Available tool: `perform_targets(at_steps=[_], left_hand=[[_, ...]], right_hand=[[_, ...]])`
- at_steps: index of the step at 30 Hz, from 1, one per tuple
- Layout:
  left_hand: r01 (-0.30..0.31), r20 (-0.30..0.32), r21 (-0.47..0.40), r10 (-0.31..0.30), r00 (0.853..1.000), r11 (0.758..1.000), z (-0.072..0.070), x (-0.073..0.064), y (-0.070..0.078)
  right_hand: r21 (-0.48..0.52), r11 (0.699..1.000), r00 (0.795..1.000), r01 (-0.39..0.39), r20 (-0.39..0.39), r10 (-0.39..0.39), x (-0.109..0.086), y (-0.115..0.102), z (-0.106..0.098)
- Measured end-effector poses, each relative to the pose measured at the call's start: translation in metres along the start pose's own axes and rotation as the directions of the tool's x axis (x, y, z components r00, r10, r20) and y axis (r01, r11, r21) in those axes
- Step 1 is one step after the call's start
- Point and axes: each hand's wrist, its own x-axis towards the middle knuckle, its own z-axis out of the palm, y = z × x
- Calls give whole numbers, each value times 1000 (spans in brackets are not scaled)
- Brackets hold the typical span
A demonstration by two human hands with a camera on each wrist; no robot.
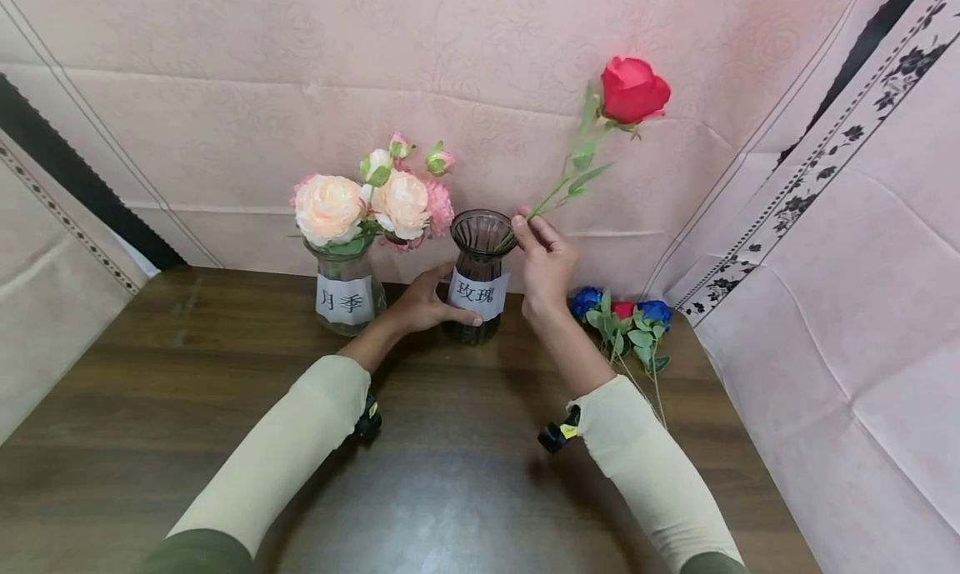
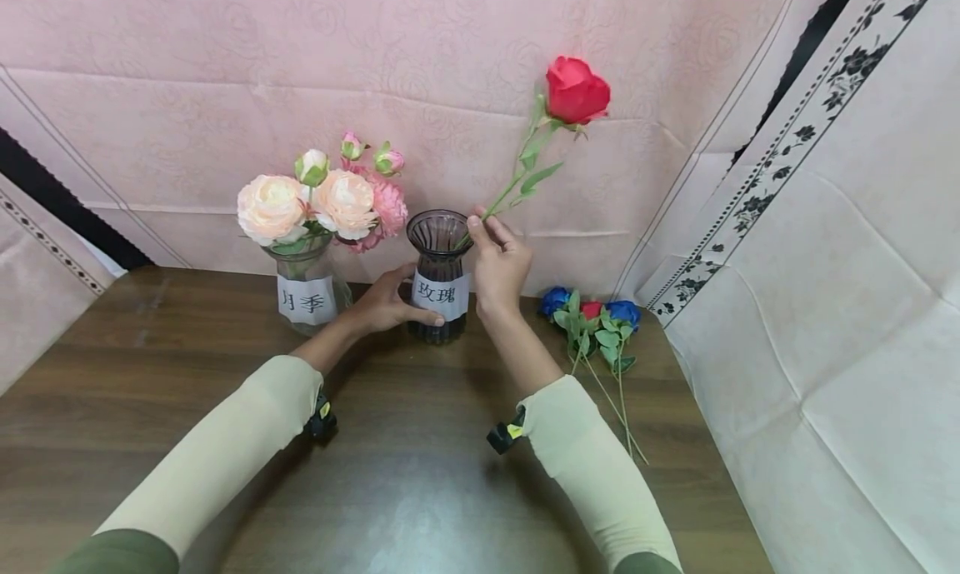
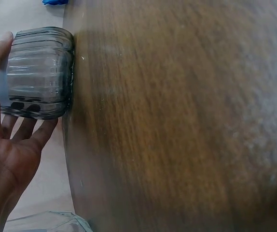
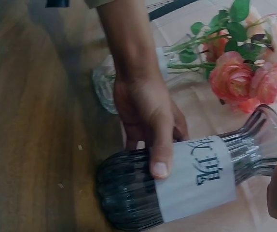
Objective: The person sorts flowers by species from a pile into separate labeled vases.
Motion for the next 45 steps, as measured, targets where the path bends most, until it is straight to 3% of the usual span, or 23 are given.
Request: perform_targets(at_steps=[2, 6, 11, 15, 26, 35, 45], left_hand=[[-9, -8, 8, 9, 1000, 1000, 1, 3, -9], [-11, -18, 34, 11, 1000, 999, 1, 10, -29], [-21, -21, 52, 22, 1000, 998, -1, 11, -29], [-31, -21, 44, 32, 999, 999, -3, 11, -26], [-11, -13, 58, 12, 1000, 998, -4, 11, -26], [-26, -4, 59, 26, 1000, 998, -4, 11, -29], [-23, -2, 50, 23, 1000, 998, -2, 11, -28]], right_hand=[[-31, 999, 999, -33, 24, 34, -3, 5, 1], [-139, 990, 995, -21, 89, 33, -10, 13, -5], [-339, 941, 977, -7, 200, 79, -20, 16, -13], [-435, 900, 962, -37, 227, 150, -22, 17, -17], [-432, 897, 944, -96, 246, 219, -25, 30, -47], [-455, 884, 943, -110, 232, 237, -27, 40, -75], [-416, 890, 919, -189, 244, 309, -23, 39, -109]])
